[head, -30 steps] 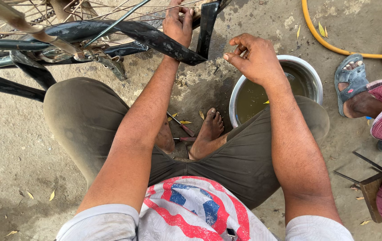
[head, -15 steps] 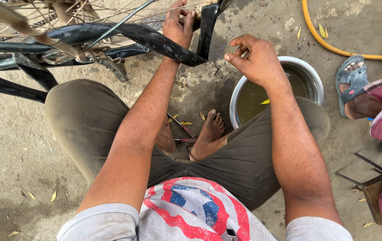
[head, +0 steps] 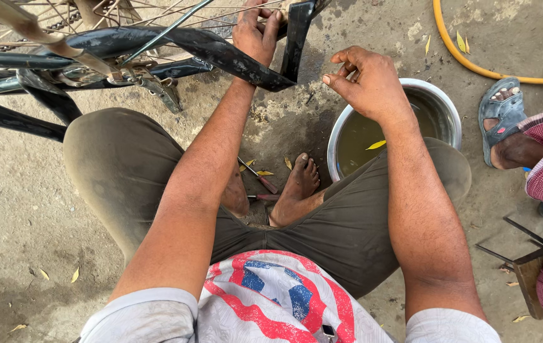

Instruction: The person removes a bicycle tire from the rim, cleans the rim with a wet rag, and then reinstalls the tire onto the rim. The person works by hand, using a rag to wipe the rim before fitting the tire back in place.

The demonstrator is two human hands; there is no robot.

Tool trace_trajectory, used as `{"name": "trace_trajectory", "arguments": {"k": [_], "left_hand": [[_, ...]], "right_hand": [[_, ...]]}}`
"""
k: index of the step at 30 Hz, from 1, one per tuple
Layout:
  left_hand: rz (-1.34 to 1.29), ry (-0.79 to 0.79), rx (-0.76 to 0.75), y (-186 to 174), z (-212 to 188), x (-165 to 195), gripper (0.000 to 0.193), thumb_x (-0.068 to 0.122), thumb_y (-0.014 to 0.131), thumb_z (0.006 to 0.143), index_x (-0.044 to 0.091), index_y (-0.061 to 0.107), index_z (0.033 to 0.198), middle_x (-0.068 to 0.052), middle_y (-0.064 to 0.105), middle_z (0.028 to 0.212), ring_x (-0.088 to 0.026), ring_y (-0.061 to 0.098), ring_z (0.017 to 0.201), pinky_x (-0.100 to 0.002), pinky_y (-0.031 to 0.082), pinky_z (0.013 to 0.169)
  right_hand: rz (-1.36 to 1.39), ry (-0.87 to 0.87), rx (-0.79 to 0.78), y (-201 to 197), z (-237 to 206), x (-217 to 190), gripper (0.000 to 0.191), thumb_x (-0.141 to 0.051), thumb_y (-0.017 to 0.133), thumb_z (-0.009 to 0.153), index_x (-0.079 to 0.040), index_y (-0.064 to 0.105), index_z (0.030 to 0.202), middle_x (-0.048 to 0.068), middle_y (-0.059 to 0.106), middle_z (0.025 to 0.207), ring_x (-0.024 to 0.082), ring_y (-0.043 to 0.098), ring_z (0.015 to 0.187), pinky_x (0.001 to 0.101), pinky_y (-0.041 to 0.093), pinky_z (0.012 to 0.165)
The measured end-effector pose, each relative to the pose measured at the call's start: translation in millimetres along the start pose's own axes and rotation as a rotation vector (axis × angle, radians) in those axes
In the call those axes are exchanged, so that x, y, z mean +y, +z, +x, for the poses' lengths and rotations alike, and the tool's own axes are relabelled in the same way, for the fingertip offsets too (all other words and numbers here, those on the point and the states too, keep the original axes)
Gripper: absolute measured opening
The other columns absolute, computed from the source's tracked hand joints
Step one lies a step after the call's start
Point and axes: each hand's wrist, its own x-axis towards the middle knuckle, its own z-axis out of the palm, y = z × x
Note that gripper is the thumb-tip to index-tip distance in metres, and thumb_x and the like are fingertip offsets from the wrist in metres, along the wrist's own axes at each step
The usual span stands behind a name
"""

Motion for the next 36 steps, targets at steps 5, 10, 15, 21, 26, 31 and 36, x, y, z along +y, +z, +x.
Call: {"name": "trace_trajectory", "arguments": {"k": [5, 10, 15, 21, 26, 31, 36], "left_hand": [[0.044, -0.009, -0.044, -3.8, -1.3, 2.6, 0.018, 0.013, 0.069, 0.098, 0.001, 0.068, 0.111, -0.007, 0.070, 0.094, -0.011, 0.076, 0.071, -0.027, 0.063, 0.065], [0.063, -0.006, -0.037, -2.3, -1.4, -0.5, 0.019, 0.014, 0.069, 0.098, 0.002, 0.069, 0.112, -0.006, 0.070, 0.094, -0.011, 0.075, 0.070, -0.028, 0.063, 0.064], [0.036, -0.053, -0.070, -1.8, -1.1, -0.8, 0.021, 0.021, 0.072, 0.101, 0.002, 0.070, 0.111, -0.003, 0.073, 0.092, -0.012, 0.077, 0.069, -0.028, 0.064, 0.062], [0.128, 0.145, 0.000, -3.9, -1.1, 2.5, 0.029, 0.005, 0.063, 0.094, -0.003, 0.069, 0.122, -0.009, 0.068, 0.098, -0.013, 0.076, 0.072, -0.030, 0.064, 0.069], [0.045, 0.007, -0.011, -1.7, -1.9, 0.6, 0.027, 0.023, 0.071, 0.099, 0.001, 0.070, 0.115, -0.008, 0.071, 0.095, -0.013, 0.078, 0.073, -0.028, 0.065, 0.062], [0.140, 0.041, -0.013, -1.4, -1.6, -2.5, 0.017, 0.015, 0.070, 0.098, 0.003, 0.071, 0.110, -0.009, 0.071, 0.098, -0.015, 0.079, 0.076, -0.031, 0.065, 0.068], [0.048, -0.029, -0.092, -3.3, -4.4, -1.5, 0.017, 0.014, 0.074, 0.099, 0.005, 0.069, 0.113, -0.007, 0.074, 0.096, -0.016, 0.081, 0.083, -0.032, 0.066, 0.073]], "right_hand": [[-0.010, 0.019, -0.016, -0.4, -0.3, -2.5, 0.038, -0.026, 0.085, 0.091, -0.005, 0.073, 0.119, 0.009, 0.074, 0.091, 0.017, 0.071, 0.079, 0.0346, 0.059, 0.073], [0.009, 0.017, -0.014, -0.8, -0.2, -2.1, 0.037, -0.026, 0.085, 0.092, -0.005, 0.073, 0.120, 0.010, 0.074, 0.091, 0.017, 0.071, 0.079, 0.0348, 0.059, 0.073], [0.008, -0.005, -0.007, 0.0, 0.5, -0.1, 0.037, -0.026, 0.085, 0.092, -0.005, 0.073, 0.119, 0.009, 0.075, 0.091, 0.016, 0.073, 0.082, 0.0342, 0.060, 0.075], [-0.013, 0.013, -0.012, 0.2, 0.3, -0.7, 0.038, -0.026, 0.086, 0.091, -0.006, 0.073, 0.120, 0.010, 0.075, 0.092, 0.017, 0.073, 0.080, 0.0347, 0.059, 0.074], [-0.026, 0.042, -0.031, 0.6, 0.4, -1.4, 0.038, -0.028, 0.085, 0.090, -0.006, 0.073, 0.119, 0.010, 0.075, 0.092, 0.017, 0.072, 0.081, 0.0348, 0.060, 0.074], [-0.029, 0.048, -0.036, 1.9, 1.3, -0.6, 0.038, -0.029, 0.085, 0.090, -0.006, 0.073, 0.118, 0.010, 0.075, 0.092, 0.018, 0.073, 0.082, 0.0353, 0.060, 0.075], [-0.048, 0.045, -0.055, 2.1, 2.2, -2.1, 0.040, -0.030, 0.084, 0.092, -0.005, 0.072, 0.120, 0.010, 0.074, 0.092, 0.018, 0.072, 0.081, 0.0355, 0.060, 0.074]]}}
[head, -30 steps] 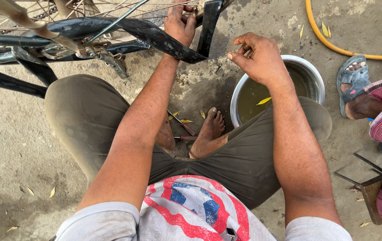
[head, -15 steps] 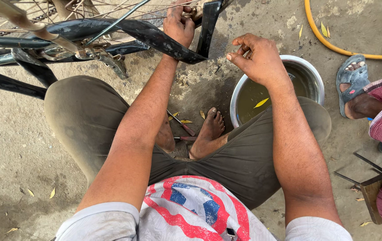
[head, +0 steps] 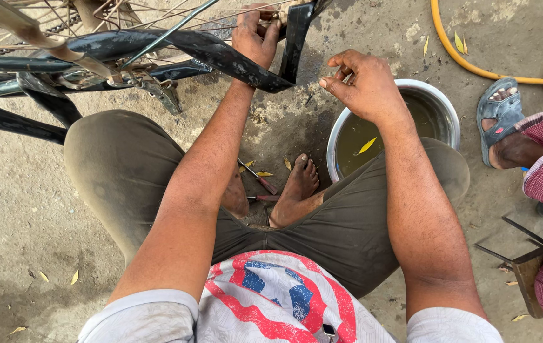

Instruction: The person removes a bicycle tire from the rim, cleans the rim with a wet rag, and then reinstalls the tire onto the rim. The person works by hand, using a rag to wipe the rim before fitting the tire back in place.

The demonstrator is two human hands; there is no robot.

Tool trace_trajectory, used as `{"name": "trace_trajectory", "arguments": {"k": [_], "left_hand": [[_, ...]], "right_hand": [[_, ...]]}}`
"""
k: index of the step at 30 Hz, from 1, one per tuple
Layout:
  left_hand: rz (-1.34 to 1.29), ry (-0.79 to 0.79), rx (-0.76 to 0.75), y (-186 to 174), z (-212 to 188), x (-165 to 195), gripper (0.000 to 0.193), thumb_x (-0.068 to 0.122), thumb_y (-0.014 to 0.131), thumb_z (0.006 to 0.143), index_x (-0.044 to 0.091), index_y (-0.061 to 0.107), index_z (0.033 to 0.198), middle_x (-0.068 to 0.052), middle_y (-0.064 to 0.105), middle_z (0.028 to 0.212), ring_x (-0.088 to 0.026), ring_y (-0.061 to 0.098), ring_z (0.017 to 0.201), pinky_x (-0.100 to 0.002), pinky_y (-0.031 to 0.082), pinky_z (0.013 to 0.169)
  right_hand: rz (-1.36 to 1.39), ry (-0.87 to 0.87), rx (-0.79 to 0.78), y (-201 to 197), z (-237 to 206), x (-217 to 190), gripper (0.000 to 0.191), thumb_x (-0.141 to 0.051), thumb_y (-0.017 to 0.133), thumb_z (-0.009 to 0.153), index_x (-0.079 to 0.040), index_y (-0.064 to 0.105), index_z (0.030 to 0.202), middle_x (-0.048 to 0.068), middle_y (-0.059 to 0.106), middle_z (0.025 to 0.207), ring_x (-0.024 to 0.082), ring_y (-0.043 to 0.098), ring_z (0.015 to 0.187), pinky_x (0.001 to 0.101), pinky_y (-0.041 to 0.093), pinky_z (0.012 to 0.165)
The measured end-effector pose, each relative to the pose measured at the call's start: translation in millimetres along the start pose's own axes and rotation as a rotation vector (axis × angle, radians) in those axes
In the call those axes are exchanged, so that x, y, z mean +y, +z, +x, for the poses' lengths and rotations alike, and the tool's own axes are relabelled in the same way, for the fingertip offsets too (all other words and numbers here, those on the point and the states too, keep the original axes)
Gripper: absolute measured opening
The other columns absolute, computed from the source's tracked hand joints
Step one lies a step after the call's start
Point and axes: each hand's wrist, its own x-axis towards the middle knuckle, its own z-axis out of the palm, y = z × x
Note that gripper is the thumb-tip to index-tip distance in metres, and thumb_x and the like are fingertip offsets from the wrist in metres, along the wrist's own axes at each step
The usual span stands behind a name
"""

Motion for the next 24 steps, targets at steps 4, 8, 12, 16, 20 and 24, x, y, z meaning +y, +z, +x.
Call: {"name": "trace_trajectory", "arguments": {"k": [4, 8, 12, 16, 20, 24], "left_hand": [[0.111, 0.052, 0.022, -3, -3, 3, 0.026, 0.002, 0.070, 0.092, 0.007, 0.067, 0.116, -0.008, 0.070, 0.107, -0.015, 0.079, 0.086, -0.032, 0.065, 0.077], [0.101, 0.052, 0.065, 0, -7, 8, 0.027, -0.002, 0.070, 0.091, 0.007, 0.066, 0.115, -0.010, 0.064, 0.112, -0.016, 0.078, 0.086, -0.030, 0.067, 0.077], [0.047, 0.077, 0.118, 0, -8, 18, 0.028, -0.005, 0.066, 0.091, 0.007, 0.065, 0.116, -0.011, 0.064, 0.114, -0.017, 0.078, 0.086, -0.028, 0.064, 0.077], [-0.012, 0.061, 0.042, -10, -8, 26, 0.029, -0.008, 0.063, 0.091, 0.005, 0.066, 0.116, -0.011, 0.066, 0.115, -0.017, 0.080, 0.088, -0.029, 0.068, 0.078], [-0.013, -0.016, -0.044, -20, -6, 32, 0.034, -0.010, 0.059, 0.089, 0.005, 0.067, 0.118, -0.013, 0.068, 0.117, -0.018, 0.080, 0.090, -0.029, 0.068, 0.080], [-0.082, 0.154, -0.022, -26, -4, 41, 0.040, -0.015, 0.053, 0.093, 0.005, 0.066, 0.125, -0.013, 0.071, 0.120, -0.025, 0.077, 0.111, -0.034, 0.065, 0.094]], "right_hand": [[-0.003, -0.024, 0.023, 1, 2, 0, 0.039, -0.028, 0.084, 0.090, -0.004, 0.073, 0.118, 0.011, 0.075, 0.091, 0.019, 0.073, 0.081, 0.0367, 0.059, 0.075], [0.038, -0.029, 0.041, 8, 13, 0, 0.036, -0.027, 0.082, 0.092, -0.003, 0.072, 0.117, 0.011, 0.076, 0.093, 0.020, 0.073, 0.082, 0.0367, 0.059, 0.076], [-0.031, 0.214, -0.005, 22, 39, -6, 0.033, -0.029, 0.074, 0.100, -0.006, 0.070, 0.125, 0.013, 0.075, 0.096, 0.021, 0.075, 0.084, 0.0379, 0.059, 0.079], [-0.047, 0.225, 0.104, 34, 65, -23, 0.053, -0.028, 0.085, 0.086, -0.004, 0.063, 0.128, 0.014, 0.075, 0.101, 0.022, 0.074, 0.090, 0.0378, 0.057, 0.086], [0.136, 0.180, 0.252, 42, 87, -44, 0.063, -0.029, 0.089, 0.073, -0.005, 0.060, 0.125, 0.010, 0.074, 0.112, 0.022, 0.076, 0.095, 0.0370, 0.058, 0.088], [0.114, 0.036, 0.507, 47, 98, -57, 0.054, -0.030, 0.095, 0.071, -0.004, 0.069, 0.111, 0.014, 0.076, 0.106, 0.032, 0.073, 0.100, 0.0417, 0.056, 0.085]]}}
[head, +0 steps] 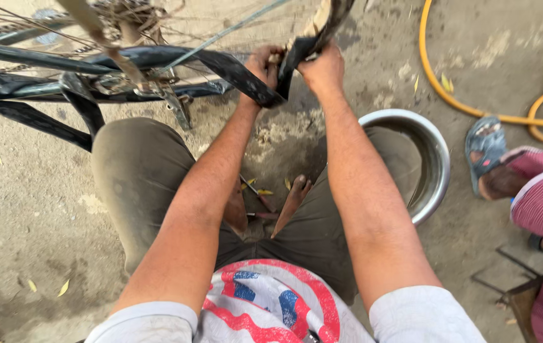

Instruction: The person removes a bicycle tire from the rim, cleans the rim with a wet rag, and then reinstalls the tire onto the rim. The person works by hand, using a rag to wipe the rim before fitting the tire back in place.

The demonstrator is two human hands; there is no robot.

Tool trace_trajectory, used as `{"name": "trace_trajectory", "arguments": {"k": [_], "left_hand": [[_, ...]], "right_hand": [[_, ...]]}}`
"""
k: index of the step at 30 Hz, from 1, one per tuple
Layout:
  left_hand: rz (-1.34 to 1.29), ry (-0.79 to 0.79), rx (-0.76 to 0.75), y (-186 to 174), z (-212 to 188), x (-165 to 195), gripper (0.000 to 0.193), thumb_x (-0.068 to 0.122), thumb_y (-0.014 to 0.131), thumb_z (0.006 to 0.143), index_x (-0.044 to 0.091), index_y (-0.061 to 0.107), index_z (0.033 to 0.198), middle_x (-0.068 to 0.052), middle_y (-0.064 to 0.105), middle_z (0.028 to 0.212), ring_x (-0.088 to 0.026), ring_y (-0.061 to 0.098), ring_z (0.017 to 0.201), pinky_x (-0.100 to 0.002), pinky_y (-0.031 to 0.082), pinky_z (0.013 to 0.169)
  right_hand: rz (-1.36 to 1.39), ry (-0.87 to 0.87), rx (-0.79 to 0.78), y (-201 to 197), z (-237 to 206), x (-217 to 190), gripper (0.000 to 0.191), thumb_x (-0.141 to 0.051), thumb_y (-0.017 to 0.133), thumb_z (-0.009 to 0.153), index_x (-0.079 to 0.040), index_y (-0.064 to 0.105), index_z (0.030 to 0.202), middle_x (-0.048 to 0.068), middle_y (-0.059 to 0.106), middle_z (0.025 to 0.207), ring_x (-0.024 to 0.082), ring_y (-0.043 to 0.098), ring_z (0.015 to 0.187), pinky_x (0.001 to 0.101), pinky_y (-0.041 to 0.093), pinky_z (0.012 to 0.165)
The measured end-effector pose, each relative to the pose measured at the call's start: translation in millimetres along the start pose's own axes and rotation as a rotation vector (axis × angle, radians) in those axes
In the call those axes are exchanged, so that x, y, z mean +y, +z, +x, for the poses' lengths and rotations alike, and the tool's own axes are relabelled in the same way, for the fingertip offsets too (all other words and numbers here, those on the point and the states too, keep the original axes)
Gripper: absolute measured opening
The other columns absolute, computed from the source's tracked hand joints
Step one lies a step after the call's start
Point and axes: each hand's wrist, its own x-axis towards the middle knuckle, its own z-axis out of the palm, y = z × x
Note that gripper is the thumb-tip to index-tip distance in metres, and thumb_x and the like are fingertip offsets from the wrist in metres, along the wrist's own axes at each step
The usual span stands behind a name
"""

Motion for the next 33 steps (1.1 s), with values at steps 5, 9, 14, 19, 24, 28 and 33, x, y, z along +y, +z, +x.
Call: {"name": "trace_trajectory", "arguments": {"k": [5, 9, 14, 19, 24, 28, 33], "left_hand": [[-0.075, -0.392, -0.077, 1, 3, 7, 0.033, 0.000, 0.069, 0.090, 0.005, 0.065, 0.123, -0.014, 0.069, 0.117, -0.020, 0.077, 0.098, -0.034, 0.065, 0.087], [0.128, -0.319, -0.091, 6, 5, 6, 0.039, 0.013, 0.083, 0.084, 0.005, 0.066, 0.119, -0.016, 0.065, 0.120, -0.025, 0.077, 0.086, -0.035, 0.063, 0.080], [0.273, -0.159, 0.047, 16, 6, -4, 0.068, 0.021, 0.093, 0.077, 0.008, 0.056, 0.132, -0.018, 0.065, 0.119, -0.033, 0.074, 0.092, -0.040, 0.061, 0.081], [0.297, -0.233, 0.058, 29, 6, -16, 0.086, 0.022, 0.092, 0.079, 0.012, 0.041, 0.148, -0.014, 0.070, 0.108, -0.031, 0.075, 0.091, -0.041, 0.062, 0.080], [0.329, -0.227, 0.105, 39, 4, -25, 0.082, 0.023, 0.091, 0.078, 0.012, 0.044, 0.144, -0.010, 0.072, 0.105, -0.029, 0.077, 0.089, -0.042, 0.062, 0.076], [0.394, -0.153, 0.093, 35, 4, -24, 0.070, 0.025, 0.091, 0.075, 0.010, 0.053, 0.132, -0.014, 0.070, 0.104, -0.028, 0.076, 0.086, -0.041, 0.061, 0.076], [0.338, -0.186, 0.016, 17, 10, -16, 0.046, 0.033, 0.086, 0.078, 0.008, 0.071, 0.113, -0.015, 0.075, 0.096, -0.027, 0.077, 0.084, -0.040, 0.062, 0.082]], "right_hand": [[-0.016, 0.112, -0.022, 0, 3, -4, 0.028, -0.025, 0.083, 0.075, -0.006, 0.077, 0.095, 0.015, 0.079, 0.093, 0.032, 0.076, 0.093, 0.0426, 0.058, 0.082], [0.005, 0.051, -0.044, -5, -2, 3, 0.027, -0.023, 0.079, 0.078, -0.001, 0.076, 0.094, 0.018, 0.077, 0.089, 0.036, 0.075, 0.090, 0.0461, 0.058, 0.077], [-0.022, 0.085, -0.112, -7, 1, 7, 0.028, -0.021, 0.078, 0.077, 0.002, 0.074, 0.094, 0.020, 0.077, 0.091, 0.035, 0.076, 0.093, 0.0440, 0.058, 0.081], [-0.056, 0.132, -0.138, -4, 6, 5, 0.032, -0.024, 0.078, 0.080, 0.004, 0.071, 0.094, 0.020, 0.075, 0.093, 0.034, 0.076, 0.094, 0.0429, 0.057, 0.084], [-0.088, 0.135, -0.116, 1, 6, 9, 0.030, -0.022, 0.079, 0.079, 0.003, 0.072, 0.095, 0.019, 0.076, 0.094, 0.033, 0.075, 0.094, 0.0419, 0.058, 0.086], [0.009, 0.246, -0.184, 2, 5, 15, 0.028, -0.015, 0.073, 0.081, 0.002, 0.068, 0.103, 0.017, 0.075, 0.099, 0.028, 0.077, 0.098, 0.0392, 0.060, 0.090], [0.027, 0.283, -0.224, 4, 7, 15, 0.027, -0.019, 0.073, 0.085, 0.000, 0.069, 0.103, 0.015, 0.076, 0.100, 0.026, 0.076, 0.097, 0.0378, 0.060, 0.089]]}}
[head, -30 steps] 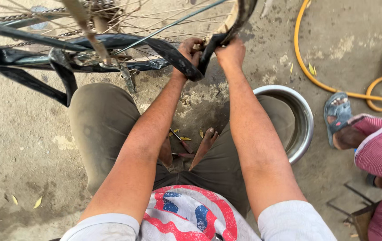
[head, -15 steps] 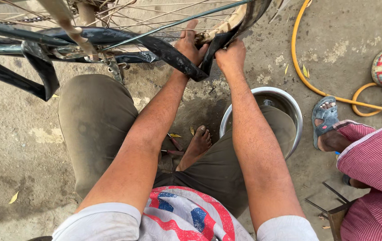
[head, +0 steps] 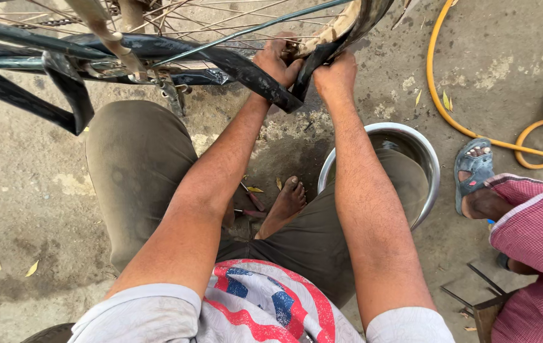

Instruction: The person removes a bicycle tire from the rim, cleans the rim with a wet rag, and then reinstalls the tire onto the rim. The person works by hand, using a rag to wipe the rim before fitting the tire back in place.

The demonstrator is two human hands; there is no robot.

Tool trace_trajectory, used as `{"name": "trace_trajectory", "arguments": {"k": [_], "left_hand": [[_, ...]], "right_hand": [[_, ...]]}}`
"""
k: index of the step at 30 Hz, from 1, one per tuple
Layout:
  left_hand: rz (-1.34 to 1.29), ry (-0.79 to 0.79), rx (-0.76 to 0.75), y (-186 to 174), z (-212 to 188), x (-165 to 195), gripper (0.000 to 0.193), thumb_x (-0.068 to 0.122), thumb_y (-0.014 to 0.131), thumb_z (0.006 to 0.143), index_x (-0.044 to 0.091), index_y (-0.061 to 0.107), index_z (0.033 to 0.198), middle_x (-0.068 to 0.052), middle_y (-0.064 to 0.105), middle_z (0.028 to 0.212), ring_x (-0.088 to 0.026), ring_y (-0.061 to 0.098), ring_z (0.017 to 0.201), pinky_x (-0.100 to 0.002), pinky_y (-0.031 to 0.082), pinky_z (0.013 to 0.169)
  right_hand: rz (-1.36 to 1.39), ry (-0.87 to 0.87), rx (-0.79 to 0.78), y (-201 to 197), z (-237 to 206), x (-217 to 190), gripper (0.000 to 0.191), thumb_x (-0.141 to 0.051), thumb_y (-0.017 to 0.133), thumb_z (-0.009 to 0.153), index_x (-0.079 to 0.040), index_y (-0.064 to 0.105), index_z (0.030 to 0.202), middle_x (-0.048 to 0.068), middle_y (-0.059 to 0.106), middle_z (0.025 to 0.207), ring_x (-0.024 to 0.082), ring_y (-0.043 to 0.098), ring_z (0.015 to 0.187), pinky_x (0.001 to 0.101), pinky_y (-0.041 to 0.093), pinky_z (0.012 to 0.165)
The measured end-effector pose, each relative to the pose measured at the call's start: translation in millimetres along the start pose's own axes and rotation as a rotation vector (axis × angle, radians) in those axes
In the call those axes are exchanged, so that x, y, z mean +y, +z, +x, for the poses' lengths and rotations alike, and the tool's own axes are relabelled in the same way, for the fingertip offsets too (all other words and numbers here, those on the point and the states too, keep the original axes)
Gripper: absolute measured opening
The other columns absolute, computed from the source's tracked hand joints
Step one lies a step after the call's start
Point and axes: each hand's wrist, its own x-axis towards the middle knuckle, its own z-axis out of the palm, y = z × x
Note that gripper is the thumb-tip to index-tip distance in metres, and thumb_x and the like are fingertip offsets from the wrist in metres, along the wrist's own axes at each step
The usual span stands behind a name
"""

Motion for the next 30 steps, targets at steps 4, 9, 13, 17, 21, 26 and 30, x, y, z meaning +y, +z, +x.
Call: {"name": "trace_trajectory", "arguments": {"k": [4, 9, 13, 17, 21, 26, 30], "left_hand": [[-0.272, -0.084, -0.011, -7, 1, 5, 0.035, 0.024, 0.066, 0.088, 0.005, 0.071, 0.117, -0.015, 0.077, 0.108, -0.024, 0.078, 0.072, -0.039, 0.063, 0.073], [-0.096, -0.078, 0.028, -5, 4, 11, 0.032, 0.027, 0.066, 0.102, 0.004, 0.066, 0.124, -0.009, 0.081, 0.108, -0.024, 0.078, 0.073, -0.039, 0.062, 0.069], [-0.247, 0.020, 0.068, -7, 4, 11, 0.040, 0.016, 0.060, 0.093, 0.001, 0.059, 0.129, -0.009, 0.078, 0.113, -0.020, 0.082, 0.076, -0.034, 0.067, 0.073], [-0.199, -0.009, 0.085, -7, 3, 11, 0.042, 0.020, 0.068, 0.093, 0.001, 0.062, 0.130, -0.010, 0.080, 0.098, -0.022, 0.081, 0.074, -0.035, 0.065, 0.070], [-0.116, -0.054, -0.035, -6, 3, 10, 0.034, 0.013, 0.060, 0.092, 0.008, 0.069, 0.124, -0.007, 0.084, 0.100, -0.018, 0.083, 0.072, -0.034, 0.066, 0.078], [-0.185, -0.046, 0.009, -8, 4, 11, 0.043, 0.022, 0.067, 0.097, 0.003, 0.060, 0.135, -0.009, 0.081, 0.099, -0.019, 0.082, 0.074, -0.033, 0.065, 0.071], [-0.201, -0.083, -0.052, -9, 4, 13, 0.045, 0.023, 0.072, 0.099, 0.003, 0.058, 0.137, -0.011, 0.081, 0.095, -0.020, 0.082, 0.078, -0.032, 0.067, 0.074]], "right_hand": [[0.049, -0.085, 0.069, 2, 0, -2, 0.028, -0.018, 0.078, 0.081, 0.001, 0.071, 0.101, 0.016, 0.077, 0.097, 0.027, 0.076, 0.094, 0.0392, 0.059, 0.086], [-0.050, -0.085, 0.101, 3, 2, 2, 0.026, -0.014, 0.079, 0.079, 0.002, 0.073, 0.098, 0.019, 0.077, 0.097, 0.030, 0.075, 0.096, 0.0408, 0.059, 0.087], [0.010, -0.066, 0.053, 3, 3, 7, 0.027, -0.013, 0.076, 0.078, 0.002, 0.070, 0.100, 0.017, 0.078, 0.099, 0.027, 0.077, 0.097, 0.0386, 0.059, 0.089], [0.011, -0.079, 0.052, 2, 4, 8, 0.029, -0.018, 0.080, 0.081, 0.001, 0.070, 0.100, 0.016, 0.077, 0.100, 0.028, 0.076, 0.099, 0.0389, 0.059, 0.089], [0.008, -0.078, 0.048, 3, 4, 8, 0.032, -0.018, 0.080, 0.080, 0.002, 0.067, 0.102, 0.015, 0.076, 0.097, 0.027, 0.076, 0.095, 0.0385, 0.059, 0.086], [0.007, -0.013, -0.026, 1, 2, 6, 0.029, -0.018, 0.078, 0.082, -0.001, 0.069, 0.104, 0.012, 0.077, 0.099, 0.021, 0.077, 0.092, 0.0354, 0.060, 0.084], [0.016, -0.008, -0.034, 0, 2, 7, 0.030, -0.018, 0.079, 0.082, 0.000, 0.068, 0.104, 0.013, 0.077, 0.098, 0.022, 0.077, 0.090, 0.0356, 0.060, 0.080]]}}
